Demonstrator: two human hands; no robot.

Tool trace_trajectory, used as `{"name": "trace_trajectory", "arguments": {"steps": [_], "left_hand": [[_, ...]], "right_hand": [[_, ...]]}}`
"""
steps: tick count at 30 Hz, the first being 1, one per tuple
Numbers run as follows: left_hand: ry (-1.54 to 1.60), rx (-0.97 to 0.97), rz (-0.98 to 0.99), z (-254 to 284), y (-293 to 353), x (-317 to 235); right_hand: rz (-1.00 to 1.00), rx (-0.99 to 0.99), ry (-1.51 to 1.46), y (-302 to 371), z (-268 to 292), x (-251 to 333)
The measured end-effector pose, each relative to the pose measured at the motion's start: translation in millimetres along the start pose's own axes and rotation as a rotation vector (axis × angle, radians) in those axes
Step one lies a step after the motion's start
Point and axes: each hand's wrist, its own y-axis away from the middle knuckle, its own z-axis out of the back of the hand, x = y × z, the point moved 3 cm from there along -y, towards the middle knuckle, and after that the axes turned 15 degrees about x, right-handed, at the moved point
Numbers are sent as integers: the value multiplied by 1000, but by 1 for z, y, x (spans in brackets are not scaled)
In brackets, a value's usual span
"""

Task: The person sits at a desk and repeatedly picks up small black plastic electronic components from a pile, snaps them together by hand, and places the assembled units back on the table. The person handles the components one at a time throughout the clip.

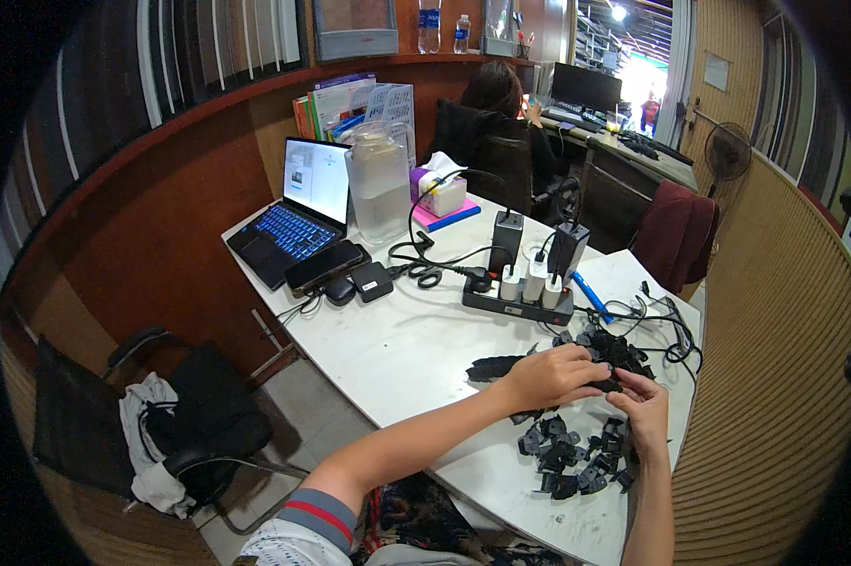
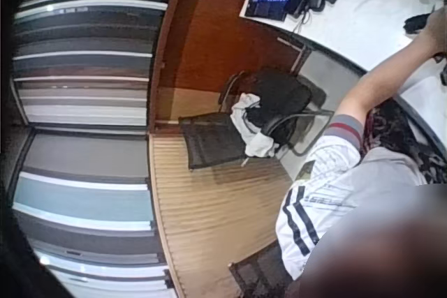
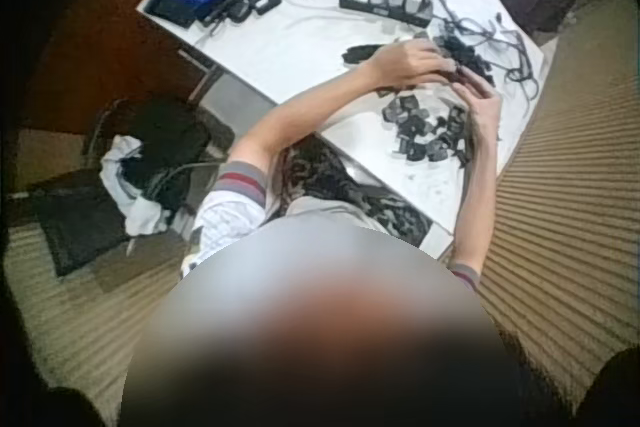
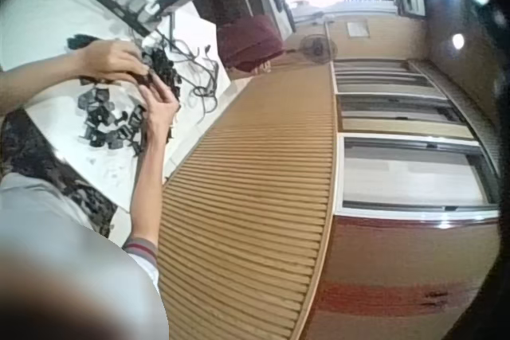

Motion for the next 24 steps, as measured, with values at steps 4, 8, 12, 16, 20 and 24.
{"name": "trace_trajectory", "arguments": {"steps": [4, 8, 12, 16, 20, 24], "left_hand": [[1, 21, -13, 1, -3, 0], [11, 23, 25, 7, -10, 1], [-14, -38, 131, 27, -9, 9], [-97, -93, 240, 44, -5, 22], [-154, -115, 237, 44, -4, 24], [-154, -103, 217, 40, -8, 21]], "right_hand": [[75, -14, 18, 2, -5, 6], [207, -59, 170, 5, -6, 19], [169, -4, 600, 14, 1, 38], [259, 413, 856, 24, -15, 39], [159, 578, 819, 19, -35, 22], [138, 536, 851, 15, -43, 22]]}}
